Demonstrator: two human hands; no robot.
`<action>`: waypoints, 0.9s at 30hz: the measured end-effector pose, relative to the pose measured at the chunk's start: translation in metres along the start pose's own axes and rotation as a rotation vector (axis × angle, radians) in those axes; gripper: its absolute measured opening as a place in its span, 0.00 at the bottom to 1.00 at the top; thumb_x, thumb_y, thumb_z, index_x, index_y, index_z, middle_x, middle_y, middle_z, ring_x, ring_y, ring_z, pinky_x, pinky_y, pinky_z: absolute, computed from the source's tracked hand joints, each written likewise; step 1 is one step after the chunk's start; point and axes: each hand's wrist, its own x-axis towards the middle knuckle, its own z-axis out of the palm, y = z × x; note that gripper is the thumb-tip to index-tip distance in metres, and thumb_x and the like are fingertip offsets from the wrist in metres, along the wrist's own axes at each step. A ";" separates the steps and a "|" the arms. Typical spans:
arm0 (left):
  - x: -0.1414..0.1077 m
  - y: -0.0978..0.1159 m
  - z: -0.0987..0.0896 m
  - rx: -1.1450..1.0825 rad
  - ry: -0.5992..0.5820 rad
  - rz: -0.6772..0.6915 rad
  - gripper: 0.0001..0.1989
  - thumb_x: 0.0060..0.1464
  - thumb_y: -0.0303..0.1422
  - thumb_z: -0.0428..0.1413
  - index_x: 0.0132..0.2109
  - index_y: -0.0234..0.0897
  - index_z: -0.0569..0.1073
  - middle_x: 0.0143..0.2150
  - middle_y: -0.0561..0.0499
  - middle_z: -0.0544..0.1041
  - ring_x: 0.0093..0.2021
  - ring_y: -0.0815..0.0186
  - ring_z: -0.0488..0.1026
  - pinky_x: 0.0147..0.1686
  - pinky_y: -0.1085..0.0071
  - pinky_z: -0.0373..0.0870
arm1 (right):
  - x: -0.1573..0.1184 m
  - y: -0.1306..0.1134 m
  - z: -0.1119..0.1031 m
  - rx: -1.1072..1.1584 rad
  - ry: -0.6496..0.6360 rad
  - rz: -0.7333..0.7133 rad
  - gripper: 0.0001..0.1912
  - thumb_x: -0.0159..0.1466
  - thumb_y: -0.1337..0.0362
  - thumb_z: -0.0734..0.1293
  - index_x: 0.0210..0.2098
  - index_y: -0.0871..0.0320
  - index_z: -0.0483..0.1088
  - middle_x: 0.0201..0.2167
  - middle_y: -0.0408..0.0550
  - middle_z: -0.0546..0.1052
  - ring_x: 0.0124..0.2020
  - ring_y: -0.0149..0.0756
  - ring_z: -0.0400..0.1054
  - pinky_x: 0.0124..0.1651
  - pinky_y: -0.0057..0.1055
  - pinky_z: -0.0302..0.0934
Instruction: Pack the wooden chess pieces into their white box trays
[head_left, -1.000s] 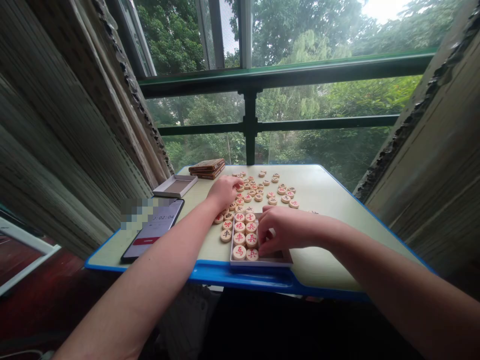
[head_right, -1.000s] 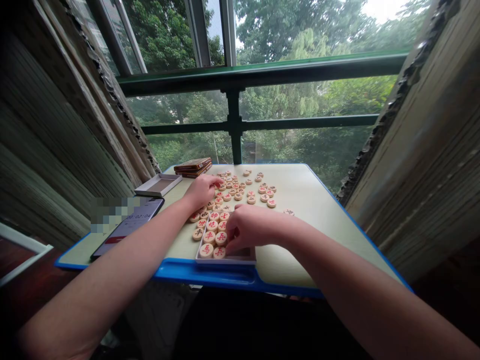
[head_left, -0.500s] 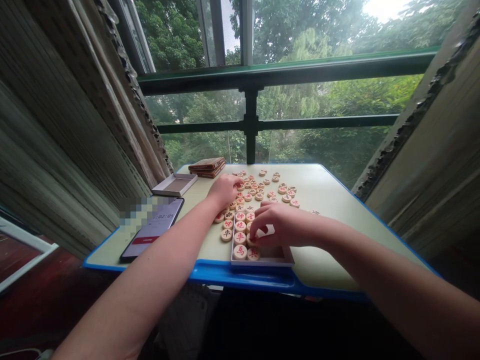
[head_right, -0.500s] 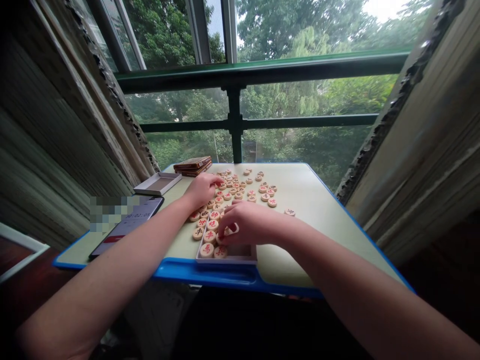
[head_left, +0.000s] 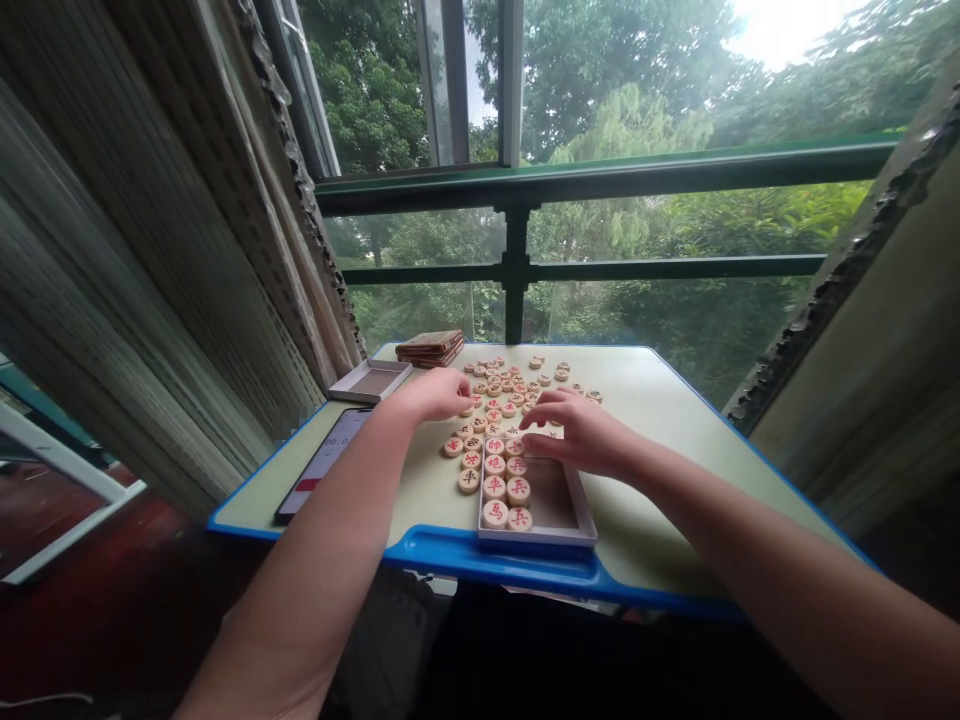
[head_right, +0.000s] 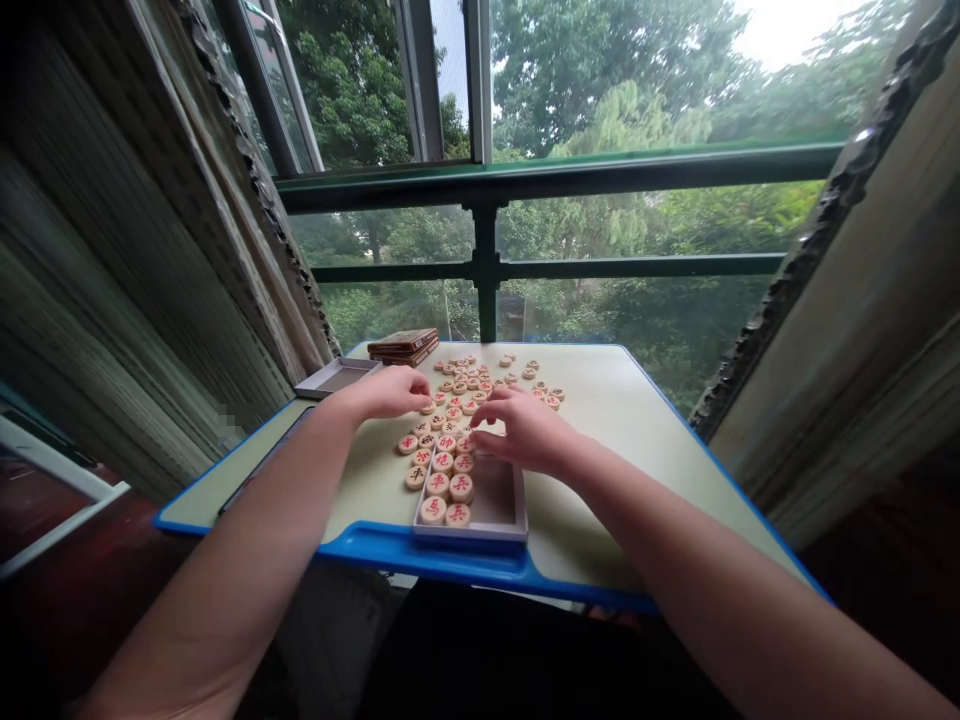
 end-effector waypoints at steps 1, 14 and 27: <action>-0.004 0.000 -0.003 0.023 -0.059 0.009 0.07 0.46 0.34 0.54 0.29 0.37 0.76 0.29 0.51 0.78 0.27 0.66 0.71 0.25 0.75 0.63 | 0.001 0.001 0.001 -0.009 -0.024 0.018 0.08 0.57 0.61 0.67 0.34 0.56 0.76 0.34 0.50 0.74 0.38 0.38 0.65 0.40 0.32 0.58; 0.015 0.005 0.037 0.059 0.242 0.122 0.12 0.52 0.34 0.51 0.41 0.40 0.76 0.43 0.45 0.78 0.43 0.60 0.73 0.41 0.70 0.68 | 0.008 0.054 0.006 -0.250 0.065 0.459 0.18 0.59 0.69 0.59 0.45 0.59 0.74 0.48 0.52 0.74 0.50 0.45 0.63 0.52 0.37 0.56; 0.020 0.018 0.052 -0.065 0.328 0.242 0.12 0.51 0.30 0.50 0.38 0.37 0.77 0.42 0.47 0.77 0.44 0.60 0.71 0.47 0.66 0.67 | 0.004 0.068 -0.007 -0.159 -0.072 0.568 0.16 0.57 0.68 0.61 0.42 0.57 0.75 0.38 0.51 0.77 0.37 0.38 0.69 0.38 0.29 0.60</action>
